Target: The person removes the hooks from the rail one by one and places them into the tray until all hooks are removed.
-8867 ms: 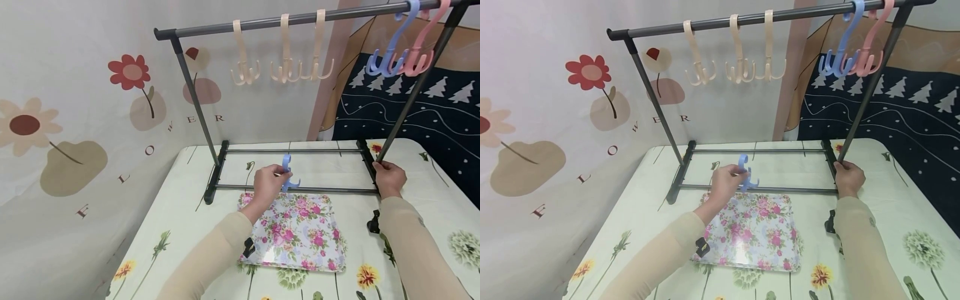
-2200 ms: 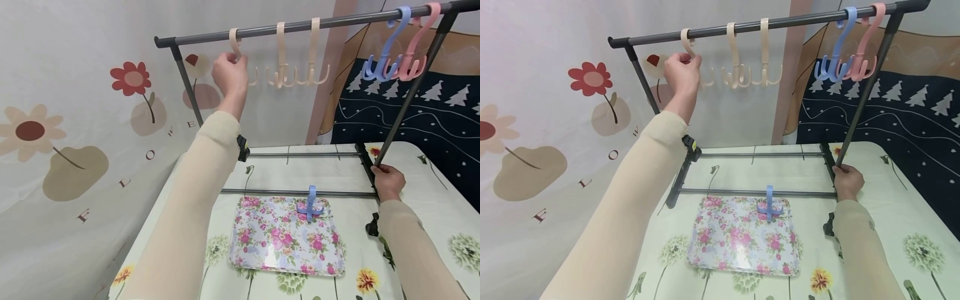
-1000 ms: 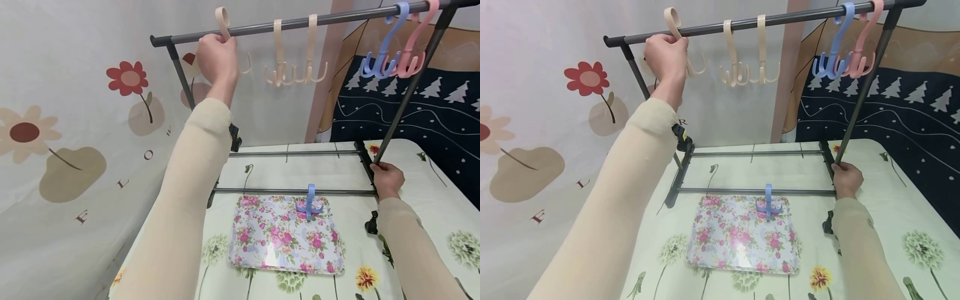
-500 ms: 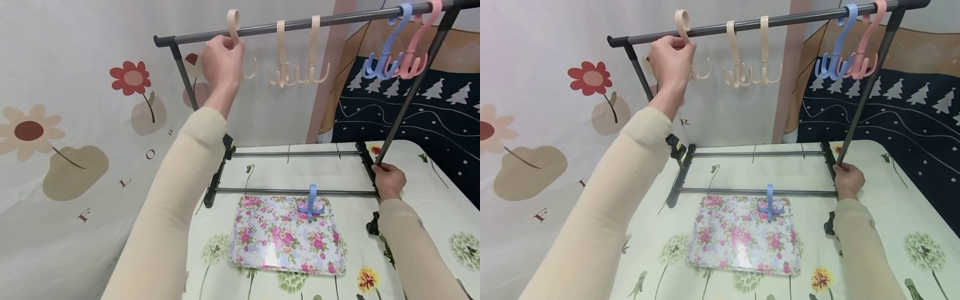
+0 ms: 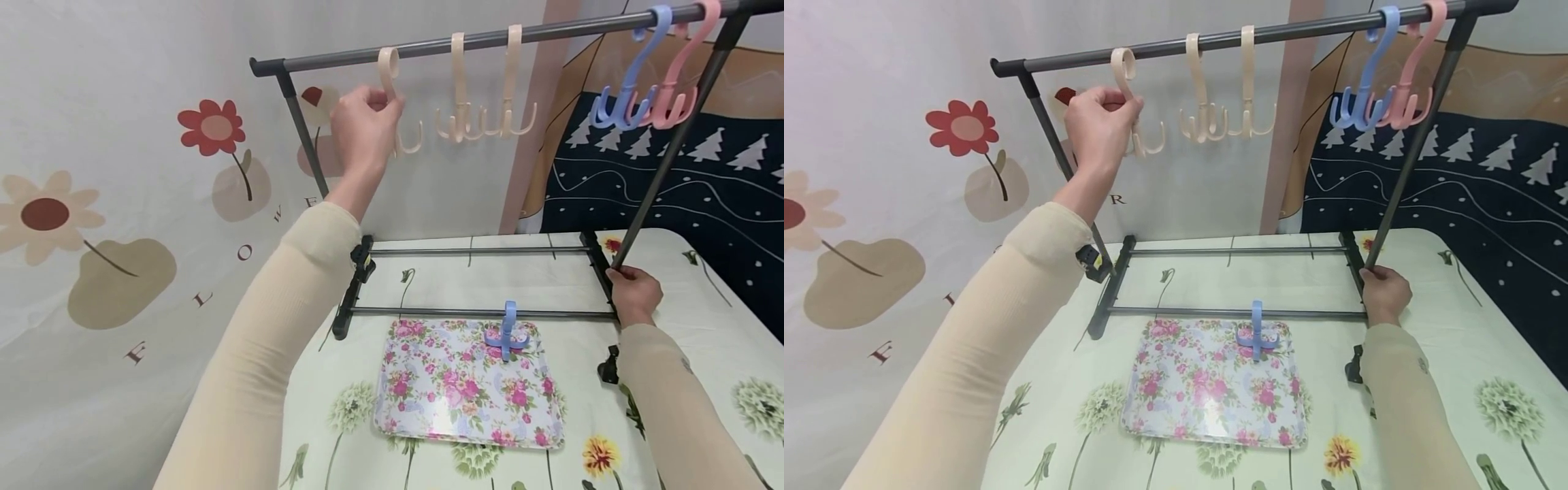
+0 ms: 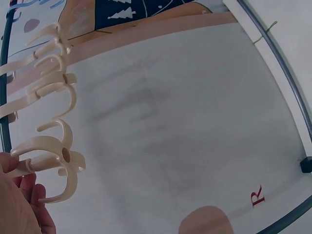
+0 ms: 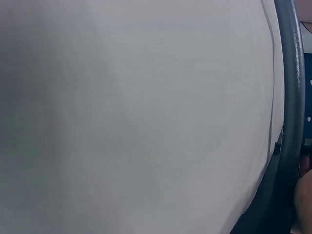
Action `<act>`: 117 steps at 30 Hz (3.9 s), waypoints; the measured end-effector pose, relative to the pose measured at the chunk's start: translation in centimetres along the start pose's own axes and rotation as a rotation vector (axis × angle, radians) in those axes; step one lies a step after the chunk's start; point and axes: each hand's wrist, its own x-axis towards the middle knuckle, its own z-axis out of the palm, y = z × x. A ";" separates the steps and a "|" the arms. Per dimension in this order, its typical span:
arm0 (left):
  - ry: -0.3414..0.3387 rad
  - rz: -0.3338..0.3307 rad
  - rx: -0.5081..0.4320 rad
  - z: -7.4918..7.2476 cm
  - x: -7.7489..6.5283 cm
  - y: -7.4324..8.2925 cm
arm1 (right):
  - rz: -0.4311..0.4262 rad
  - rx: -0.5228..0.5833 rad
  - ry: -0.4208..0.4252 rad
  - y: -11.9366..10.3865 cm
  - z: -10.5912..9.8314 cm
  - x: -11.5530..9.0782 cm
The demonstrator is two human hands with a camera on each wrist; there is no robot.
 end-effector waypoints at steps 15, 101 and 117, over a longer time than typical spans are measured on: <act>-0.122 0.075 -0.178 1.2 -2.9 -4.2 | 0.010 0.002 -0.007 -0.6 -0.1 -0.3; -0.902 -0.162 -0.157 7.8 -19.6 -20.6 | 0.017 0.020 -0.004 -0.3 -0.2 -0.6; -0.923 -0.136 -0.123 7.8 -19.6 -20.9 | 0.012 0.018 -0.008 -0.3 -0.1 -0.6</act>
